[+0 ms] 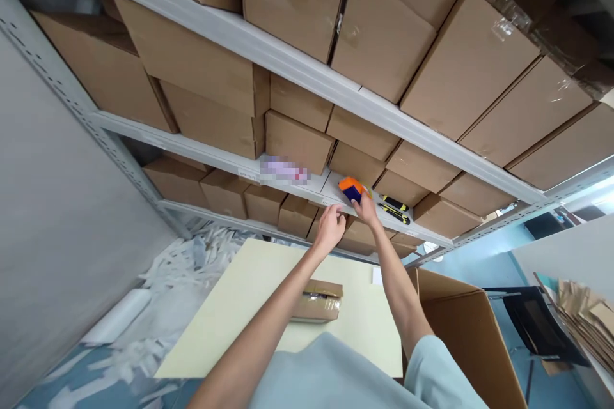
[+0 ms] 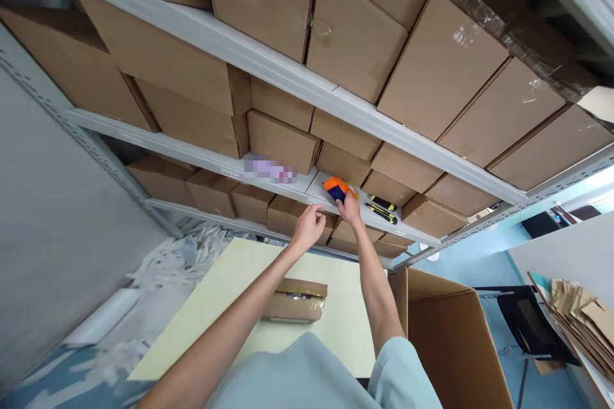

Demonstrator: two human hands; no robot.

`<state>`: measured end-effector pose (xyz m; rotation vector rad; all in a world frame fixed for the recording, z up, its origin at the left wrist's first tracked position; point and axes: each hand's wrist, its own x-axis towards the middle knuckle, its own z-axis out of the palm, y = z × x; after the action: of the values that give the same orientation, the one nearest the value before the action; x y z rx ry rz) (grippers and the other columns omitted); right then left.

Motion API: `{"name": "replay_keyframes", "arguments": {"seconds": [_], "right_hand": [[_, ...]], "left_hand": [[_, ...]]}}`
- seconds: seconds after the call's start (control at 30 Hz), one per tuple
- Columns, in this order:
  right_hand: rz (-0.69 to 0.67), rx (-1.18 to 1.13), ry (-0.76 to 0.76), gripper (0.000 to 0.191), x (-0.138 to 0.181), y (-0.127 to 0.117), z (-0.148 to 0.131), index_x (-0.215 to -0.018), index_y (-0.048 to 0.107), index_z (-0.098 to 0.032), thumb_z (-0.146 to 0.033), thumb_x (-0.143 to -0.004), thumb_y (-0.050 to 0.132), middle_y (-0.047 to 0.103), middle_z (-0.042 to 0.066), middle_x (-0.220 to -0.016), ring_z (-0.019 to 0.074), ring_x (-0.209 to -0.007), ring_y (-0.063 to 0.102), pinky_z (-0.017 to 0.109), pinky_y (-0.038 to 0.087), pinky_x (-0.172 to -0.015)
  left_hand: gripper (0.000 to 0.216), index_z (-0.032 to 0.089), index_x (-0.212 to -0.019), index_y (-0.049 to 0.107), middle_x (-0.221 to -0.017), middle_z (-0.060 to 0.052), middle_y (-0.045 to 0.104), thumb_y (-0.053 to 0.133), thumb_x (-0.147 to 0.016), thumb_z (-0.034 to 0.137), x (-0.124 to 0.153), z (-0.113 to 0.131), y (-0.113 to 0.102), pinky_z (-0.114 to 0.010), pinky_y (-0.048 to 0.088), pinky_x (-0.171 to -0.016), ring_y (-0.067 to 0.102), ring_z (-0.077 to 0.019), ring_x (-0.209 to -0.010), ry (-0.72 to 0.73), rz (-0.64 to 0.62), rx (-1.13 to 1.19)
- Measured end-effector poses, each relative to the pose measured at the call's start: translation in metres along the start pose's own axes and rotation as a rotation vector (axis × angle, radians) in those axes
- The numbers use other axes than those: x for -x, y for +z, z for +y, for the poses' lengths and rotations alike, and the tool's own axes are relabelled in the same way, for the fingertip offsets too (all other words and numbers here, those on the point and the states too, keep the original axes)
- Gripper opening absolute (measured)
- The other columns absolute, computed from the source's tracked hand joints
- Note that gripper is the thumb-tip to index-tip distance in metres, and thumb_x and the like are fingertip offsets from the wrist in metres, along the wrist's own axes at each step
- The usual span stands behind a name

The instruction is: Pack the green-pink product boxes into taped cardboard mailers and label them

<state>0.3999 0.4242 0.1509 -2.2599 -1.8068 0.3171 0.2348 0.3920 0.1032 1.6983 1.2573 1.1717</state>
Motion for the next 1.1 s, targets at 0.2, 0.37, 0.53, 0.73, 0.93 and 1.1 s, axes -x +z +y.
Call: {"name": "replay_keyframes", "arguments": {"seconds": [0.2, 0.37, 0.53, 0.73, 0.93, 1.1], "right_hand": [[0.173, -0.922, -0.131, 0.069, 0.147, 0.069, -0.002, -0.146, 0.062, -0.017, -0.074, -0.108, 0.056, 0.079, 0.017, -0.130, 0.0309, -0.122, 0.075, 0.046, 0.062, -0.113], [0.255, -0.985, -0.032, 0.063, 0.228, 0.088, -0.022, -0.132, 0.066, -0.021, -0.076, -0.104, 0.065, 0.078, 0.015, -0.121, 0.0300, -0.115, 0.075, 0.046, 0.064, -0.108], [0.250, -0.990, -0.026, 0.052, 0.253, 0.080, -0.024, -0.128, 0.066, -0.021, -0.068, -0.107, 0.067, 0.078, 0.012, -0.115, 0.0279, -0.104, 0.075, 0.043, 0.066, -0.099], [0.176, -0.831, -0.087, 0.048, 0.282, 0.073, -0.018, -0.139, 0.063, -0.022, -0.058, -0.109, 0.070, 0.077, 0.013, -0.123, 0.0281, -0.109, 0.076, 0.042, 0.067, -0.098], [0.123, -0.587, -0.272, 0.044, 0.303, 0.058, -0.006, -0.145, 0.059, -0.027, -0.043, -0.107, 0.076, 0.074, 0.016, -0.134, 0.0329, -0.122, 0.074, 0.049, 0.067, -0.101], [0.160, -0.431, -0.408, 0.037, 0.304, 0.044, 0.000, -0.141, 0.059, -0.026, -0.031, -0.107, 0.073, 0.075, 0.016, -0.129, 0.0347, -0.122, 0.071, 0.055, 0.064, -0.104]], "left_hand": [[0.021, 0.022, -0.124, 0.070, -0.119, -0.010, 0.077, 0.062, -0.107, 0.030, 0.096, -0.011, -0.021, -0.041, 0.069, -0.095, 0.080, -0.0231, -0.102, 0.067, 0.006, 0.215], [0.020, 0.024, -0.123, 0.071, -0.119, -0.009, 0.077, 0.062, -0.108, 0.032, 0.158, 0.003, -0.052, -0.040, 0.068, -0.098, 0.079, -0.0234, -0.105, 0.061, -0.058, 0.217], [0.020, 0.024, -0.117, 0.075, -0.115, -0.008, 0.078, 0.069, -0.106, 0.039, 0.170, 0.015, -0.077, -0.039, 0.069, -0.096, 0.079, -0.0231, -0.101, 0.038, -0.177, 0.239], [0.043, 0.022, -0.141, 0.073, -0.133, -0.013, 0.075, 0.063, -0.111, 0.050, 0.149, 0.030, -0.122, -0.041, 0.068, -0.100, 0.077, -0.0260, -0.119, -0.009, -0.108, 0.391], [0.034, 0.026, -0.127, 0.083, -0.126, -0.011, 0.077, 0.069, -0.107, 0.049, 0.125, 0.048, -0.163, -0.039, 0.069, -0.094, 0.076, -0.0250, -0.109, 0.138, -0.382, 0.323], [0.026, 0.030, -0.115, 0.087, -0.115, -0.008, 0.080, 0.071, -0.106, 0.048, 0.126, 0.057, -0.181, -0.041, 0.068, -0.101, 0.076, -0.0253, -0.109, 0.206, -0.454, 0.276]]}}
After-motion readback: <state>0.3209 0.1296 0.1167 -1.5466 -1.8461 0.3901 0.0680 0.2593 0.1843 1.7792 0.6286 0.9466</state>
